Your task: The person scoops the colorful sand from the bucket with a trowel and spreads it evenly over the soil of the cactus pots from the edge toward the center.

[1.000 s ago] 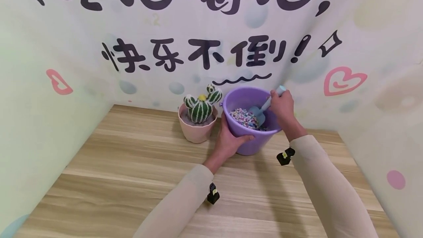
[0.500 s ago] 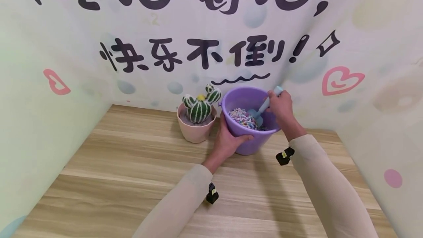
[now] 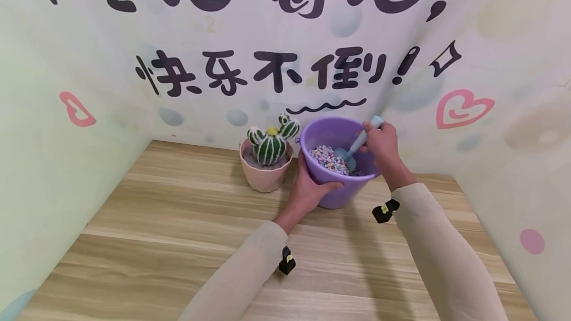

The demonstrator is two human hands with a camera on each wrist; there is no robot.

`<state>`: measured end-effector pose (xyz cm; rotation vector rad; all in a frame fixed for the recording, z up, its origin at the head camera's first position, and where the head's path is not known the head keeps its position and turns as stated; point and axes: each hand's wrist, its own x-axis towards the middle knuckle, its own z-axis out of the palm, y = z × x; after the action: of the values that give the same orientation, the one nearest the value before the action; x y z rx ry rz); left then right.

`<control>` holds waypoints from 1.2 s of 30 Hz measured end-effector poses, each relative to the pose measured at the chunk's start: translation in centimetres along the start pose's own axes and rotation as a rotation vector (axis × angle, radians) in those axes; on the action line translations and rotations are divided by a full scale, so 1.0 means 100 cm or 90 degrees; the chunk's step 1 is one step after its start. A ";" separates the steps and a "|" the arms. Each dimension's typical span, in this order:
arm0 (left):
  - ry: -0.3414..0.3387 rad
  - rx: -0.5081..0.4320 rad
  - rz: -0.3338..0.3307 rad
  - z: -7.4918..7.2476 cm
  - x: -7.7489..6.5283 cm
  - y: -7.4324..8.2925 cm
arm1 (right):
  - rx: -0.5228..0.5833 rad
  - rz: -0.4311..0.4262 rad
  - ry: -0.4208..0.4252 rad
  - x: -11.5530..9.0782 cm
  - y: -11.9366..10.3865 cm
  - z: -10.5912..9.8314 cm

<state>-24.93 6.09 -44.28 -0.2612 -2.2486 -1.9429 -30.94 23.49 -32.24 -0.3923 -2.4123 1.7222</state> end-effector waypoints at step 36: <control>0.009 0.006 0.014 0.002 0.001 0.000 | 0.107 0.002 -0.130 0.002 0.003 -0.006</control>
<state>-25.00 6.33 -44.35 -0.2682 -2.2366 -1.9167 -30.97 24.17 -32.34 -0.2072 -2.3736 2.0381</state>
